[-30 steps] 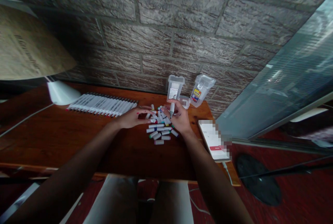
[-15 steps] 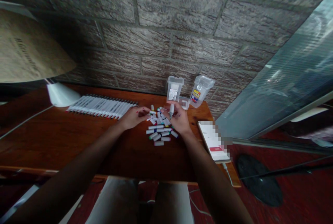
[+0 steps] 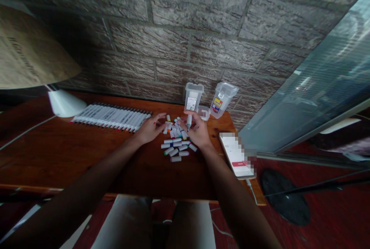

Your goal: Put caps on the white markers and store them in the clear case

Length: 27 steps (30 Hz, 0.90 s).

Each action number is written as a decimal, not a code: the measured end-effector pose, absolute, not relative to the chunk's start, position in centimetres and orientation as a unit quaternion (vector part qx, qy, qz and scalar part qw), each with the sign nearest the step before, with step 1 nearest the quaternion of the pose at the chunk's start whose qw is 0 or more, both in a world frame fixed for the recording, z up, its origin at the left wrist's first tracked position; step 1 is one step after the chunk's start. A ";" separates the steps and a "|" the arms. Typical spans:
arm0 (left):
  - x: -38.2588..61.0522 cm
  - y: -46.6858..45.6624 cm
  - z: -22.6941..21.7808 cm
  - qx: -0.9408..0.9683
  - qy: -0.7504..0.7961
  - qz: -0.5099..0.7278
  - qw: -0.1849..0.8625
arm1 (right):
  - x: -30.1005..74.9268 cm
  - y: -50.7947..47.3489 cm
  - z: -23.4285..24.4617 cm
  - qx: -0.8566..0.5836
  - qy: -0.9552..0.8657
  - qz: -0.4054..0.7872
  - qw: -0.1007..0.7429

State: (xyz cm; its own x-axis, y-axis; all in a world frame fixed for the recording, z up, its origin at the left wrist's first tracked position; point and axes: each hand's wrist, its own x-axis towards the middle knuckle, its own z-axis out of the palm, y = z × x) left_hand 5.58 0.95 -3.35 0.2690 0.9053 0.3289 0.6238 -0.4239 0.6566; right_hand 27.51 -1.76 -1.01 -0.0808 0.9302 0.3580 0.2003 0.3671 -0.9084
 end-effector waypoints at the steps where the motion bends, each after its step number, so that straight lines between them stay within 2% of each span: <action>1: 5.6 1.0 -3.4 0.769 0.501 0.343 0.202 | 27.5 -1.8 -1.0 -0.438 -0.642 0.355 0.520; 4: 5.6 1.3 -3.6 0.760 0.511 0.339 0.214 | 27.4 -1.8 -0.9 -0.434 -0.636 0.359 0.527; 12: 5.9 2.7 -5.1 0.737 0.460 0.365 0.335 | 27.6 -1.4 -1.7 -0.401 -0.627 0.381 0.549; 17: 6.2 2.5 -5.0 0.759 0.431 0.365 0.325 | 27.6 -1.4 -1.7 -0.389 -0.623 0.403 0.546; 23: 5.9 1.8 -4.3 0.753 0.468 0.384 0.257 | 27.4 -1.5 -1.4 -0.377 -0.611 0.420 0.555; 27: 5.7 1.5 -3.8 0.772 0.446 0.370 0.262 | 27.5 -1.3 -1.7 -0.378 -0.623 0.407 0.550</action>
